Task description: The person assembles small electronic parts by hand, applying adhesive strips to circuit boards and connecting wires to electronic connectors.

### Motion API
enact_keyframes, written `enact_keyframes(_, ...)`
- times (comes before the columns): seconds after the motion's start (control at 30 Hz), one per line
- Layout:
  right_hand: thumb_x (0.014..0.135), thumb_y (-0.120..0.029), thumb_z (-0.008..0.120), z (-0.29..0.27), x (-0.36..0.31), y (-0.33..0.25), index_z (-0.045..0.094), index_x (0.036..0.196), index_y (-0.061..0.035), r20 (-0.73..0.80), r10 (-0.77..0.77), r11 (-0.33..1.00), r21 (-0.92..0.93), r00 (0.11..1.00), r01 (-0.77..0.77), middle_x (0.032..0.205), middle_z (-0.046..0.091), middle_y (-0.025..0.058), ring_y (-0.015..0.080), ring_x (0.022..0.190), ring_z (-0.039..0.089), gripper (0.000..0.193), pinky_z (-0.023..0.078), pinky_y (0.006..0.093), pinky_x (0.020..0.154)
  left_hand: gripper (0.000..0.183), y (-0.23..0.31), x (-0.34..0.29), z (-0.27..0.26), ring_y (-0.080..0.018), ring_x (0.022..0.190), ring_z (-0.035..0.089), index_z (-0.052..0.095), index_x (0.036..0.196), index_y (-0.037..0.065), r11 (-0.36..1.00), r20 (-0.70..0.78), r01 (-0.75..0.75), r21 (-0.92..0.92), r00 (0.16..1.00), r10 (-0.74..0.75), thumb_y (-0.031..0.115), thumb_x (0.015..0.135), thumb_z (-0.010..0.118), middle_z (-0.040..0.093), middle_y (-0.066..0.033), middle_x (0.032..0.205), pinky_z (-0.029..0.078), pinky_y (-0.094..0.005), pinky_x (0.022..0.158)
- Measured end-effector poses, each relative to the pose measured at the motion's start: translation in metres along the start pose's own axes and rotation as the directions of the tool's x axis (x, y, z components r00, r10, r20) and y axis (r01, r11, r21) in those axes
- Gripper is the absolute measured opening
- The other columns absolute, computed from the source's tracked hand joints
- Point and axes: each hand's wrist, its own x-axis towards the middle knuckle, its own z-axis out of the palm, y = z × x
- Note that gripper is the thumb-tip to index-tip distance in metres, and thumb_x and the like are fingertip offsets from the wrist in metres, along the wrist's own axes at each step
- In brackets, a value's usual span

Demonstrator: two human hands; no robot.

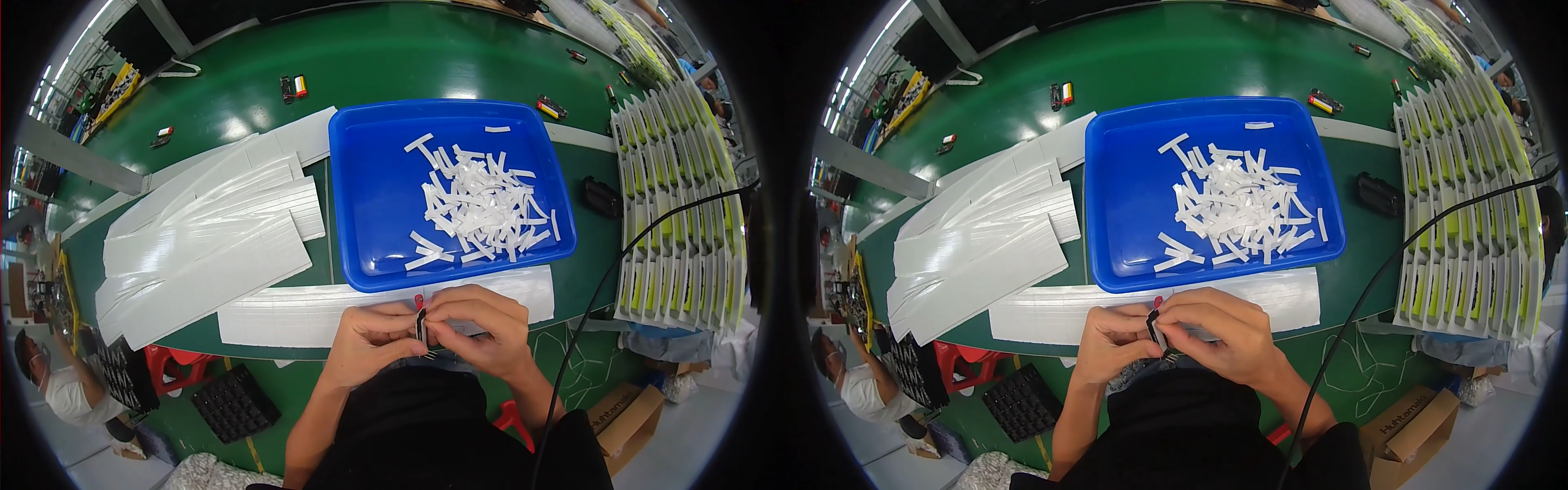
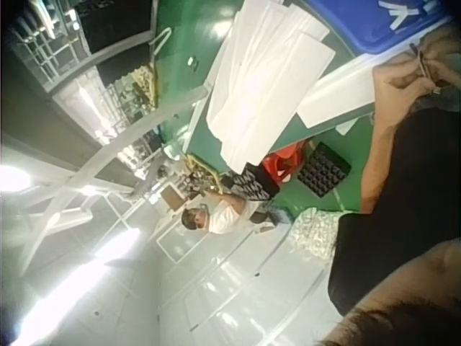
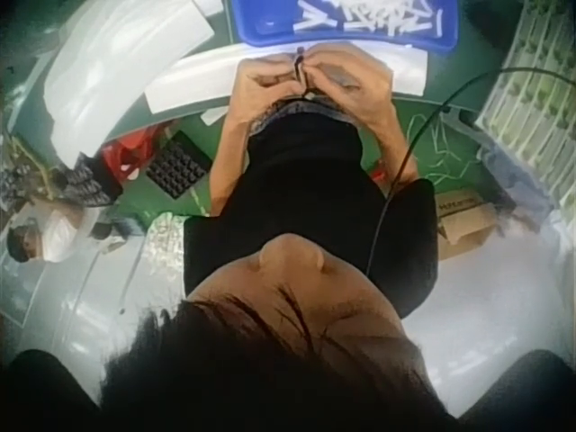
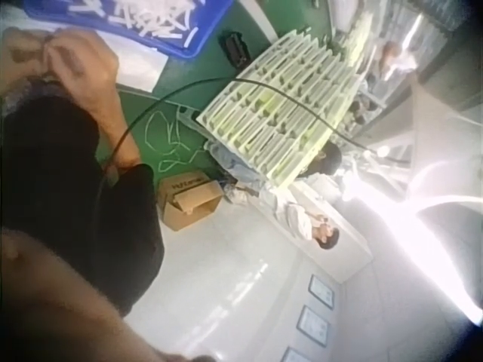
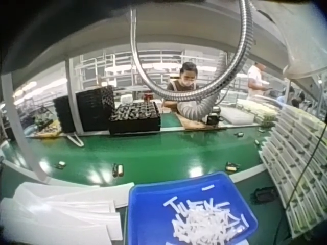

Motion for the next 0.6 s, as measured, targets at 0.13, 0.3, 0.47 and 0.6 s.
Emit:
enact_keyframes(0.13,0.073,0.005,0.076,-0.0005,-0.0001,0.0010,0.069,0.093,0.0014,0.022,0.006,1.000,0.008,1.000,-0.007,0.093,0.070,0.0118,0.0233,0.083,0.070,0.022,0.057,0.0293,0.070,0.031,0.0010,-0.0006,-0.0015,-0.0130,0.082,0.064,0.068,0.108,-0.008,0.999,0.007,0.026,0.022,1.000,-0.026,-0.007,0.078,0.074,0.066,-0.0115,0.098,0.050,-0.0229,0.069)
enact_keyframes(0.3,0.072,0.005,0.076,-0.0023,0.0010,0.0015,0.069,0.093,0.0012,0.038,-0.005,1.000,0.011,0.999,0.005,0.093,0.070,0.0119,0.0237,0.083,0.070,0.022,0.057,0.0299,0.070,0.031,0.0021,0.0012,-0.0024,-0.0136,0.084,0.064,0.069,0.109,-0.007,0.999,0.041,0.008,0.040,0.999,-0.010,-0.006,0.078,0.074,0.066,-0.0114,0.097,0.052,-0.0236,0.071)
enact_keyframes(0.47,0.072,0.005,0.076,-0.0021,0.0001,0.0022,0.069,0.092,0.0008,0.025,-0.005,1.000,0.006,1.000,0.005,0.093,0.070,0.0120,0.0245,0.083,0.069,0.022,0.057,0.0300,0.070,0.032,0.0053,0.0023,0.0011,-0.0164,0.087,0.066,0.068,0.110,-0.007,1.000,0.037,0.017,0.006,0.999,-0.017,-0.006,0.078,0.074,0.067,-0.0126,0.096,0.055,-0.0259,0.077)
enact_keyframes(0.6,0.071,0.005,0.076,-0.0004,-0.0003,0.0036,0.070,0.093,0.0006,0.006,-0.047,0.999,-0.008,0.999,0.047,0.092,0.069,0.0121,0.0246,0.083,0.069,0.023,0.057,0.0301,0.070,0.031,0.0048,0.0025,0.0006,-0.0168,0.087,0.066,0.069,0.110,-0.007,1.000,0.040,-0.001,0.002,0.999,0.001,-0.005,0.079,0.074,0.067,-0.0127,0.096,0.055,-0.0259,0.077)
